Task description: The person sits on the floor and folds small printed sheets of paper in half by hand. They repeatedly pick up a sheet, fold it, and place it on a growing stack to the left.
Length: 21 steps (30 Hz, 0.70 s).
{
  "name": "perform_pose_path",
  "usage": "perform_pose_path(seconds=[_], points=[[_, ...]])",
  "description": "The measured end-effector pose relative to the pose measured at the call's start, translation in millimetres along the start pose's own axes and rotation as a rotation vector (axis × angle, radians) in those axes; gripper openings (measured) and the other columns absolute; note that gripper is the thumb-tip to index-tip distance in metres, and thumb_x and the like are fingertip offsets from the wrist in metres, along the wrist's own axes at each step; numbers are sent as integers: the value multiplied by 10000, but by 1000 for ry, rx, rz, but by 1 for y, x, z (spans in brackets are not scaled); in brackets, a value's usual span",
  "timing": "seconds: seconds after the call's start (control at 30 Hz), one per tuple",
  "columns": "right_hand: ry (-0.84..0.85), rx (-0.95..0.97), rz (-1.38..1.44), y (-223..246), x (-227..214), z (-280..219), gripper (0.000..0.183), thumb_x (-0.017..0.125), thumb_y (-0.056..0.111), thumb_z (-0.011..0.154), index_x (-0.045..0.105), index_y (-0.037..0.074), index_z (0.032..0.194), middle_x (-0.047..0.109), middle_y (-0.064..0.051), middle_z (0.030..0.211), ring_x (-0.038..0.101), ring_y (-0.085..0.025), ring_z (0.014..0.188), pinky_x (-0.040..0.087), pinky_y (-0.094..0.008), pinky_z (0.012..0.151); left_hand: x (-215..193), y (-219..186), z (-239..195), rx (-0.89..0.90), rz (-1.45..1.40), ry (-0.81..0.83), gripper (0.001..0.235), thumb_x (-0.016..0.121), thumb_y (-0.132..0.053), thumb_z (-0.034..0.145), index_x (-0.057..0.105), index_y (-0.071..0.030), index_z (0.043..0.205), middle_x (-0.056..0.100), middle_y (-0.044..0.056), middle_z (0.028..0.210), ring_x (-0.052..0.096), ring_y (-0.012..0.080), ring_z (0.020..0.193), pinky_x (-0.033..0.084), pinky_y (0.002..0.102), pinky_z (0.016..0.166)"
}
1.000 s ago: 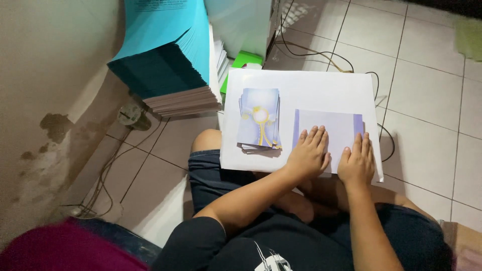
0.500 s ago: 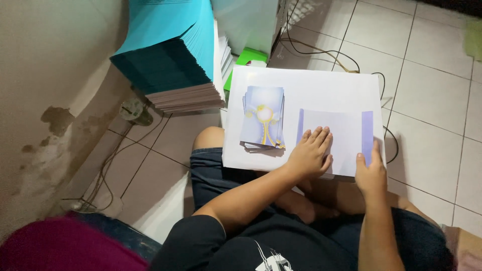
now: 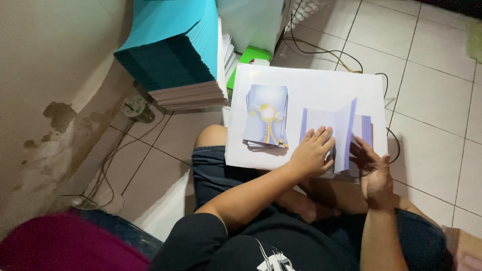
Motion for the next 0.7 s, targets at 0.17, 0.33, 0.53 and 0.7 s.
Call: perform_pose_path(seconds=[0.17, 0.33, 0.53, 0.7], points=[[151, -195, -728, -13, 20, 0, 579, 293, 327, 1023, 575, 83, 1465, 556, -216, 1469, 479, -394, 1386, 373, -501, 1143, 45, 32, -1, -83, -238, -53, 419, 538, -287, 854, 586, -109, 1231, 621, 158, 1325, 571, 332, 1333, 314, 519, 1239], [167, -494, -1109, -53, 11, 9, 481, 585, 48, 954, 598, 26, 1434, 570, -238, 1466, 508, -424, 1369, 429, -508, 1104, -33, 26, 1, -317, -914, -180, 471, 284, -271, 1041, 374, -103, 1472, 522, 265, 1444, 477, 467, 1376, 340, 606, 1178], [138, -389, -1348, -78, 2, 10, 578, 567, 78, 908, 547, 84, 1486, 474, -124, 1599, 431, -318, 1466, 354, -422, 1206, -49, 0, 13, -220, 86, -289, 685, 640, -253, 889, 439, -77, 1520, 330, 307, 1605, 228, 538, 1540, 116, 687, 1214], [155, -323, -1358, -73, 6, 7, 568, 497, 57, 939, 530, 87, 1506, 446, -127, 1620, 415, -333, 1473, 329, -434, 1216, -12, 8, 0, -238, 121, -140, 547, 494, -266, 937, 552, -47, 1435, 477, 307, 1507, 400, 499, 1470, 187, 691, 1185]])
Point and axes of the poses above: each hand's wrist, its own z-axis towards the middle knuckle, its own x-axis out of the palm, y = z × x, the point moved 3 cm from there along z, towards the middle knuckle
